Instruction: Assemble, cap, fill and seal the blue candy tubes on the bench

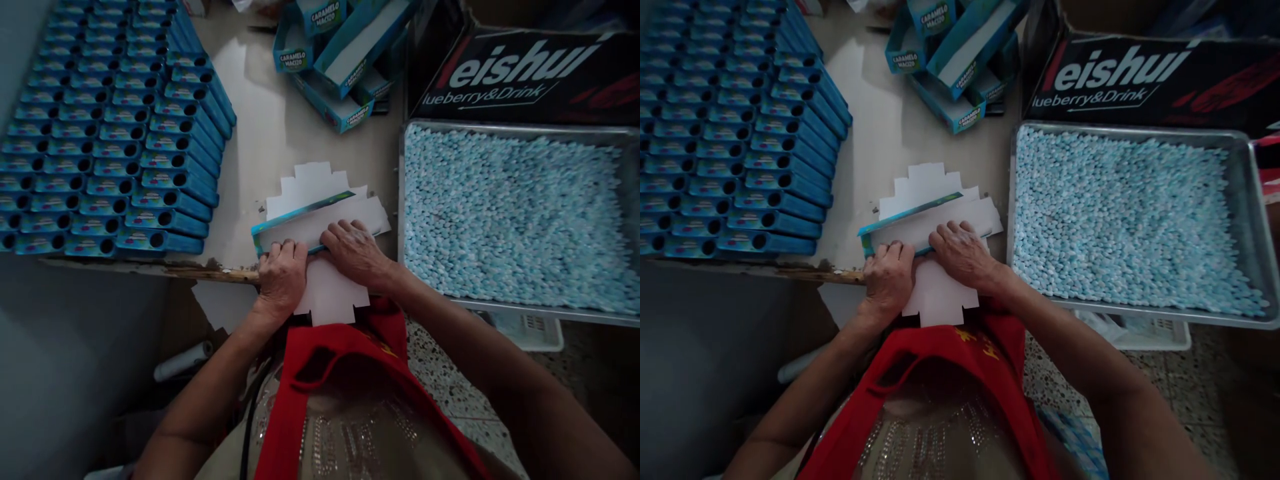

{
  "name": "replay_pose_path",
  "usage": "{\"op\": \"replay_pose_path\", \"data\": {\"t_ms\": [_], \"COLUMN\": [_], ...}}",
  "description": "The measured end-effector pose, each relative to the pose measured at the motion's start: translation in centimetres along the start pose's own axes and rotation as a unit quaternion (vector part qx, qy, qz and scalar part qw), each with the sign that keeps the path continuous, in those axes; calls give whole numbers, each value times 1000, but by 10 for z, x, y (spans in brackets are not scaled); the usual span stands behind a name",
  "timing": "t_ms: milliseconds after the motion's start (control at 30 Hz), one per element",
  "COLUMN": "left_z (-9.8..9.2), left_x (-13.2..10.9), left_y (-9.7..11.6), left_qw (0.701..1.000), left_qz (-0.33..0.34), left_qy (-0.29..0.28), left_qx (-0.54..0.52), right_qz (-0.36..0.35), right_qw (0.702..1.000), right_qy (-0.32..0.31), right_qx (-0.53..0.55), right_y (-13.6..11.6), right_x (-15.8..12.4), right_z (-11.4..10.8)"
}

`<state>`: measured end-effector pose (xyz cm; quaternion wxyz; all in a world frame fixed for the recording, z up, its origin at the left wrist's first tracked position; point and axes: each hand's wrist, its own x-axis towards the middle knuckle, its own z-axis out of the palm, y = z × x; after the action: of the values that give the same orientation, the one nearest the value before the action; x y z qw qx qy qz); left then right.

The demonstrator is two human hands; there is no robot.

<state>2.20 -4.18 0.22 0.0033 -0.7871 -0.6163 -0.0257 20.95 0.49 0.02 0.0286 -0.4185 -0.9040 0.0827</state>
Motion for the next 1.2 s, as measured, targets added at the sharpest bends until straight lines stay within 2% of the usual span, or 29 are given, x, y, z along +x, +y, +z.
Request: {"op": "replay_pose_path", "data": {"t_ms": [167,300,367,400,433,500,567,600,633,700,733,800,867,900,1000,1100,1200], "left_z": [-4,-31,-49,-57,-62,-65,-59,-54,-50,-44,-42,-41,-41,-40,-34,-26,-21], "left_x": [-7,-1,19,33,48,77,95,99,100,94,90,82,78,77,77,79,81], "left_y": [-7,-24,-37,-44,-51,-65,-73,-75,-75,-73,-71,-67,-65,-64,-62,-60,-63], "left_qw": [1000,991,986,988,991,990,971,966,968,978,980,981,982,983,986,983,983], "left_qz": [22,96,97,79,61,49,55,61,68,86,97,117,127,128,128,151,150], "left_qy": [-1,63,99,100,75,-66,-193,-217,-213,-173,-161,-151,-140,-131,-103,-106,-110], "left_qx": [8,-73,-92,-93,-95,-118,-132,-128,-116,-81,-63,-30,-9,-4,-8,-4,-2], "right_qz": [-24,-58,-70,-77,-82,-78,-41,-9,22,61,60,26,-8,-21,-70,-137,-169], "right_qw": [992,994,993,991,987,976,968,966,966,972,980,995,997,995,991,981,975], "right_qy": [-94,-58,-34,-30,-29,-22,26,70,113,149,128,29,-61,-87,-109,-102,-86], "right_qx": [75,65,84,107,137,203,247,248,234,172,139,90,56,37,-34,-93,-113], "right_y": [8,11,10,10,10,13,21,26,34,50,58,70,75,75,69,60,57], "right_x": [3,-7,-13,-16,-18,-19,-16,-12,-6,11,22,44,63,69,77,77,80], "right_z": [-6,-18,-26,-29,-33,-39,-45,-48,-51,-54,-54,-53,-50,-48,-43,-36,-30]}}
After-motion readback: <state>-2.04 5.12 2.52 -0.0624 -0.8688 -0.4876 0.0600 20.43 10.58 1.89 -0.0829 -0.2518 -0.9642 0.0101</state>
